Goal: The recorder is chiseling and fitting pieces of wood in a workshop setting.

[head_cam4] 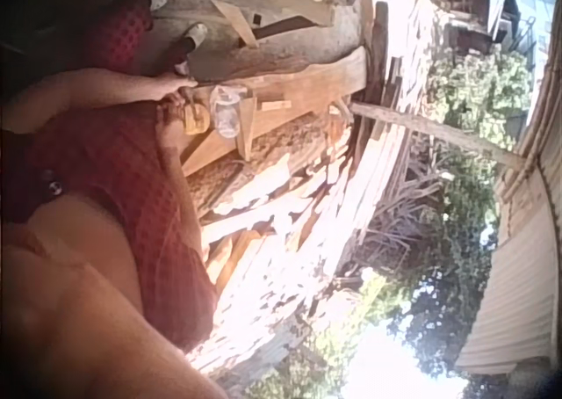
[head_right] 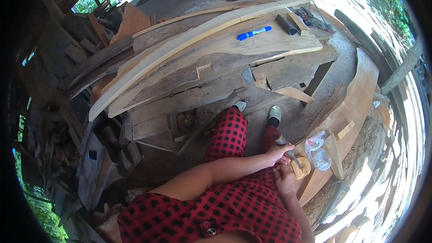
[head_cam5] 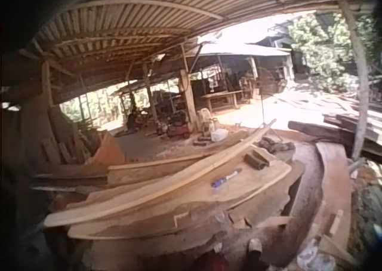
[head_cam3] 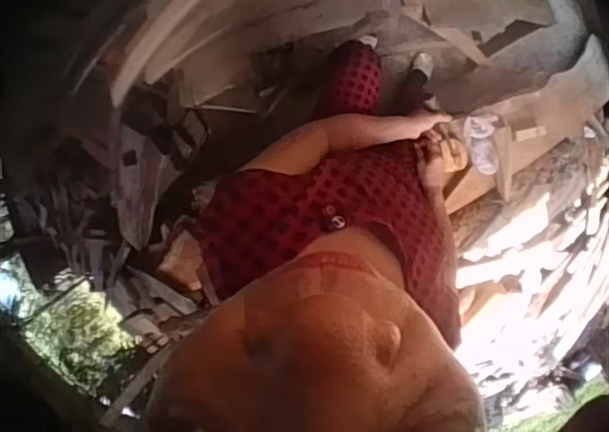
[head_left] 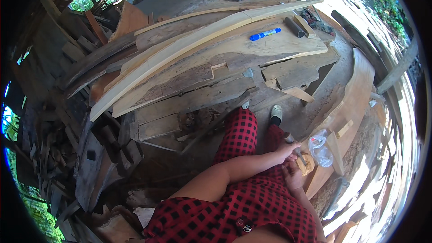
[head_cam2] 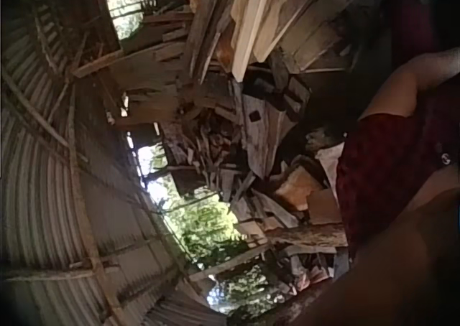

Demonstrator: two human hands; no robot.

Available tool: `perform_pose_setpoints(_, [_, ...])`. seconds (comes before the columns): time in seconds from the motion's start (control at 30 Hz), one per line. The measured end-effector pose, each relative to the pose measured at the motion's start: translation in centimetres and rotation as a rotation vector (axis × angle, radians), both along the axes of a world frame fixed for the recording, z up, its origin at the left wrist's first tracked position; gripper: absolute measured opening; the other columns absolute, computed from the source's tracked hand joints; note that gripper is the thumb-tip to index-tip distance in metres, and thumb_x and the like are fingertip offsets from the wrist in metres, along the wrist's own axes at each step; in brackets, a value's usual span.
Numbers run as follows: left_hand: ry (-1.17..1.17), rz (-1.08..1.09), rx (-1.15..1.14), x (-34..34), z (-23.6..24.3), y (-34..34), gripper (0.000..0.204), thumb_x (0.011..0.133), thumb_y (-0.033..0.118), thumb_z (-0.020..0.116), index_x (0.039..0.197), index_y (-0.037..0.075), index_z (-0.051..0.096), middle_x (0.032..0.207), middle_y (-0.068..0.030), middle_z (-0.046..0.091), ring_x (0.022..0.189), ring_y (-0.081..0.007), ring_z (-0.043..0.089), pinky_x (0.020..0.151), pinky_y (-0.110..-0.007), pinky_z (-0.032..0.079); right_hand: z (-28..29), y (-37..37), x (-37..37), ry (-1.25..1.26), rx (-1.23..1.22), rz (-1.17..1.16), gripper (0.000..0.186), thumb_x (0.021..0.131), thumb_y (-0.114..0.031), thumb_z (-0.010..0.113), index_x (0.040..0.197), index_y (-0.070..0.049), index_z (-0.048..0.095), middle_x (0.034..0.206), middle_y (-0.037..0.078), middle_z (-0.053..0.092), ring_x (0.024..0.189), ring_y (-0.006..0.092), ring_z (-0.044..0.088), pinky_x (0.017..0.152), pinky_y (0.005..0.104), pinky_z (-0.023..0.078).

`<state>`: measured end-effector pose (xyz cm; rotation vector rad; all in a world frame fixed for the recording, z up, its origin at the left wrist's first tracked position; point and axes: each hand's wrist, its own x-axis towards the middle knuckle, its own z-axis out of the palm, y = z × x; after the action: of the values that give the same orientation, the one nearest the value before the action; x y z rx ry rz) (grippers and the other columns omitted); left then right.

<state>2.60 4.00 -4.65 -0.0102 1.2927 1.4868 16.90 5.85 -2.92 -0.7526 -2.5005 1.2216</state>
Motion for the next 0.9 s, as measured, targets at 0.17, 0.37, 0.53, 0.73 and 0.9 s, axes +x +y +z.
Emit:
perform_pose_setpoints(0.17, [0.008, 0.037, 0.006, 0.2, 0.0, 0.2, 0.054, 0.076, 0.037, 0.071, 0.11, 0.003, 0.046, 0.088, -0.0181, 0.061, 0.061, -0.0254, 0.066, 0.041, -0.031, 0.052, -0.7, 0.2, 0.2, 0.08, -0.037, -0.03, 0.01, 0.076, -0.011, 0.069, 0.077, -0.007, 0.06, 0.064, 0.007, 0.058, 0.055, 0.0194, 0.055, 0.055, 0.0336, 0.044])
perform_pose_setpoints(0.37, [-0.019, -0.005, 0.007, -0.1, -0.3, 0.1, 0.047, 0.079, 0.04, 0.069, 0.107, 0.007, 0.053, 0.093, -0.013, 0.052, 0.068, -0.0257, 0.065, 0.047, -0.029, 0.055, -0.6, 0.2, 0.1, 0.063, -0.109, -0.045, 0.01, 0.077, -0.01, 0.069, 0.077, -0.007, 0.059, 0.064, 0.006, 0.057, 0.055, 0.0168, 0.054, 0.054, 0.0316, 0.044])
perform_pose_setpoints(0.53, [-0.025, -0.01, 0.007, 0.0, 0.2, 0.0, 0.046, 0.079, 0.04, 0.069, 0.106, 0.006, 0.054, 0.092, -0.0126, 0.052, 0.067, -0.0251, 0.065, 0.047, -0.029, 0.054, -1.2, 0.5, 0.3, 0.071, -0.147, -0.045, 0.01, 0.077, -0.009, 0.068, 0.076, -0.007, 0.058, 0.065, 0.006, 0.056, 0.056, 0.017, 0.054, 0.054, 0.0318, 0.044])
perform_pose_setpoints(0.73, [-0.025, -0.015, -0.003, -0.2, -0.3, 0.1, 0.052, 0.077, 0.04, 0.07, 0.107, 0.003, 0.05, 0.085, -0.0181, 0.06, 0.064, -0.0251, 0.065, 0.042, -0.03, 0.052, -0.8, 0.2, 0.1, 0.091, -0.117, -0.04, 0.011, 0.077, -0.009, 0.068, 0.076, -0.007, 0.058, 0.066, 0.005, 0.055, 0.056, 0.0165, 0.052, 0.055, 0.0314, 0.044])
perform_pose_setpoints(0.9, [-0.019, 0.0, 0.004, 0.0, 0.4, 0.0, 0.049, 0.078, 0.039, 0.069, 0.108, 0.004, 0.052, 0.089, -0.0151, 0.056, 0.065, -0.025, 0.065, 0.044, -0.029, 0.053, -1.2, 0.5, 0.2, 0.062, -0.156, -0.059, 0.011, 0.077, -0.008, 0.068, 0.076, -0.007, 0.058, 0.065, 0.005, 0.054, 0.056, 0.0159, 0.051, 0.055, 0.0308, 0.044])
